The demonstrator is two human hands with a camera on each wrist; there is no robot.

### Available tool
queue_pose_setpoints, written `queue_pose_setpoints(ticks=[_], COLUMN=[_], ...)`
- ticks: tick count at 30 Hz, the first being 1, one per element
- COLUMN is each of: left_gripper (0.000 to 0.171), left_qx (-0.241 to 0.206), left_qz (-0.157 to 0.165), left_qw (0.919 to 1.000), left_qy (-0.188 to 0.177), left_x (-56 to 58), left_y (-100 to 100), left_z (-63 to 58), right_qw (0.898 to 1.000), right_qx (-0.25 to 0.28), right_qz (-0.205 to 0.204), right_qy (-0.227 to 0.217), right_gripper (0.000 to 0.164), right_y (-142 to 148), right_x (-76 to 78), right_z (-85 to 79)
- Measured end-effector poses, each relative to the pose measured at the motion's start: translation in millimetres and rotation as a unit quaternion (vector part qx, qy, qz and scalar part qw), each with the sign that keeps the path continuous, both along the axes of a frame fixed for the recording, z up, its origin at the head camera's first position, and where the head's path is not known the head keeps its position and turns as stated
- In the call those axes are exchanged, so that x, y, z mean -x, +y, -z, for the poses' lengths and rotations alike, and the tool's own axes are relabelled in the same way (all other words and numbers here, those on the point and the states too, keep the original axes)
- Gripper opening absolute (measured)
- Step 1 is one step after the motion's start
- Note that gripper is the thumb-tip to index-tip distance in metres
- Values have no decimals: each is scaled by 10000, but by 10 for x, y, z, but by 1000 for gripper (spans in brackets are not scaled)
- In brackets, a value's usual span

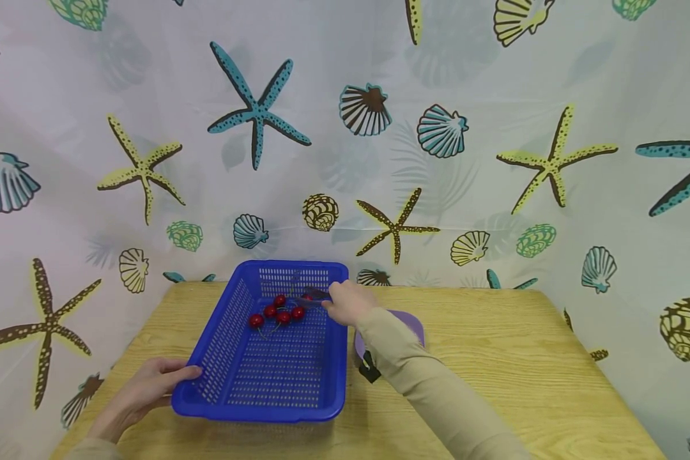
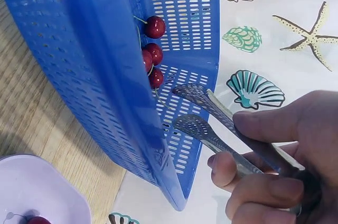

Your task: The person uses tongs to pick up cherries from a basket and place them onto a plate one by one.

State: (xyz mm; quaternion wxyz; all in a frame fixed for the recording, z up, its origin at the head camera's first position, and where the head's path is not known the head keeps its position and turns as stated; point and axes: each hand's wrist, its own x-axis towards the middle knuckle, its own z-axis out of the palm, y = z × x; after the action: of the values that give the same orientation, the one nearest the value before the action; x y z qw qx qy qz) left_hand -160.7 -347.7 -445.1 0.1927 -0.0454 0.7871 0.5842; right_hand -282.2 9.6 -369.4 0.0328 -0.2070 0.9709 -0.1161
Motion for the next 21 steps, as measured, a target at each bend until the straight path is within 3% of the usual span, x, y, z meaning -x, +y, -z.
queue_pose_setpoints(ticks=[6,12,21], left_gripper=[55,55,58], left_qx=[-39,-47,-9], left_qz=[35,4,19], left_qw=[10000,10000,10000], left_qy=[-1,8,11], left_x=[1,-5,-8], left_y=[-8,-7,-6], left_z=[7,7,8], right_qw=[9995,9972,9965], right_qx=[-250,-742,-650], right_qz=[107,110,353], right_qy=[-177,-54,-382], right_gripper=[23,24,25], right_y=[-132,-231,-299], right_x=[73,125,150], right_z=[5,47,104])
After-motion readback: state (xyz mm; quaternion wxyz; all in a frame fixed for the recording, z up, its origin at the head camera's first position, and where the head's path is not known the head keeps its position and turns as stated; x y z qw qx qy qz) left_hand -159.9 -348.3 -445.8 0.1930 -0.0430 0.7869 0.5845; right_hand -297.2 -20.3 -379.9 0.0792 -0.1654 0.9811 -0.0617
